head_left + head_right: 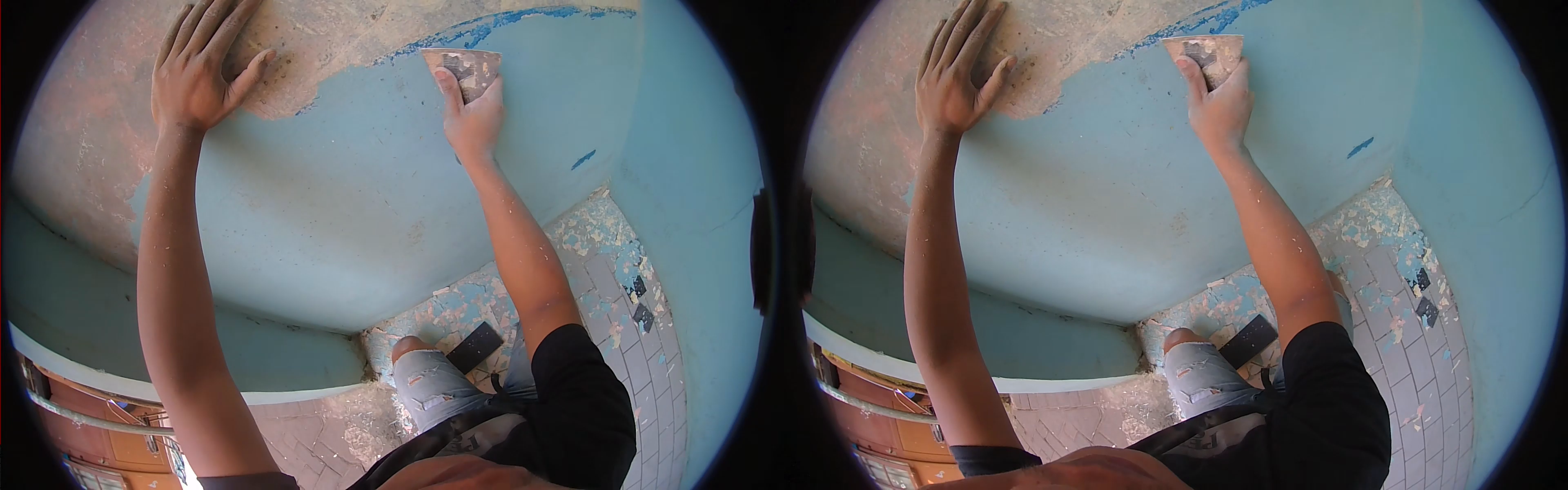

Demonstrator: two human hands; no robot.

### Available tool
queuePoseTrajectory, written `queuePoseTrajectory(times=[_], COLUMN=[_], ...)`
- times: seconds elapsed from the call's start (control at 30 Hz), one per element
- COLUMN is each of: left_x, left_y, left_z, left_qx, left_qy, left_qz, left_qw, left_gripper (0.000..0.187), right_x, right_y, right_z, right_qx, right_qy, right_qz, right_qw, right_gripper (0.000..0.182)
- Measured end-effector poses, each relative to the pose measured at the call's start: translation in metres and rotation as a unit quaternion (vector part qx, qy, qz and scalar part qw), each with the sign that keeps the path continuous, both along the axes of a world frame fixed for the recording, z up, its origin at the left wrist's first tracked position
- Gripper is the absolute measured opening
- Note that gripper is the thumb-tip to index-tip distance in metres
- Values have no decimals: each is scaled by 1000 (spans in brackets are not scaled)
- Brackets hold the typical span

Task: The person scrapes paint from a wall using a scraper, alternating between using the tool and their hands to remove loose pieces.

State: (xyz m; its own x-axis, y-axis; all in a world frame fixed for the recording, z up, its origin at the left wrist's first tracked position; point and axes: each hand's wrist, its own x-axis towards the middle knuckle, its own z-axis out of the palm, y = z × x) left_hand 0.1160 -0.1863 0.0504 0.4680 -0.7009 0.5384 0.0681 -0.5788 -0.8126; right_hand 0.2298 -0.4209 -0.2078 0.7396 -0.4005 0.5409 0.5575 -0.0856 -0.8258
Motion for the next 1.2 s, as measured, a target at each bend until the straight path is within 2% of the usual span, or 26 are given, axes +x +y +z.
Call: queuePoseTrajectory(times=[0.07,0.1,0.17,0.3,0.4,0.47,0.57,0.7,0.77,0.8,0.87,0.97,1.1,1.17,1.2], left_x=[0,0,1,0,-5,-1,2,2,1,1,2,-4,-3,-2,-3], left_y=[0,1,3,1,-3,1,5,4,4,4,3,-1,-3,-2,0], left_z=[1,0,2,-1,1,1,1,0,0,0,0,0,0,0,0], left_qx=[4,6,8,-9,-18,-10,2,-2,-2,-5,-4,-9,-15,-14,-13], left_qy=[-2,-2,1,3,22,9,-2,1,0,0,1,1,4,5,5], left_qz=[-8,-14,-19,-34,-14,-24,-35,-47,-41,-38,-39,-18,-8,-11,-10], left_qw=[1000,1000,1000,999,999,1000,999,999,999,999,999,1000,1000,1000,1000], left_gripper=[78,78,77,76,76,76,75,75,75,75,75,76,76,75,75], right_x=[13,7,-10,-17,-11,-7,-3,-10,-14,-11,-3,-12,-13,4,-1], right_y=[6,10,22,12,23,28,18,32,30,28,25,30,19,15,17], right_z=[-2,-2,0,7,1,-3,0,-4,-3,-4,-2,-2,-6,-7,-4], right_qx=[157,158,50,32,84,62,82,68,17,18,138,98,12,135,134], right_qy=[19,19,-63,15,-17,-112,-65,-109,-88,-87,-58,-95,-57,-14,-16], right_qz=[72,73,-29,41,21,-45,-12,-47,-22,-21,5,-11,-3,48,49], right_qw=[985,985,996,999,996,991,994,991,996,996,989,991,998,990,990], right_gripper=[90,90,87,86,83,75,75,73,72,72,70,69,70,72,72])
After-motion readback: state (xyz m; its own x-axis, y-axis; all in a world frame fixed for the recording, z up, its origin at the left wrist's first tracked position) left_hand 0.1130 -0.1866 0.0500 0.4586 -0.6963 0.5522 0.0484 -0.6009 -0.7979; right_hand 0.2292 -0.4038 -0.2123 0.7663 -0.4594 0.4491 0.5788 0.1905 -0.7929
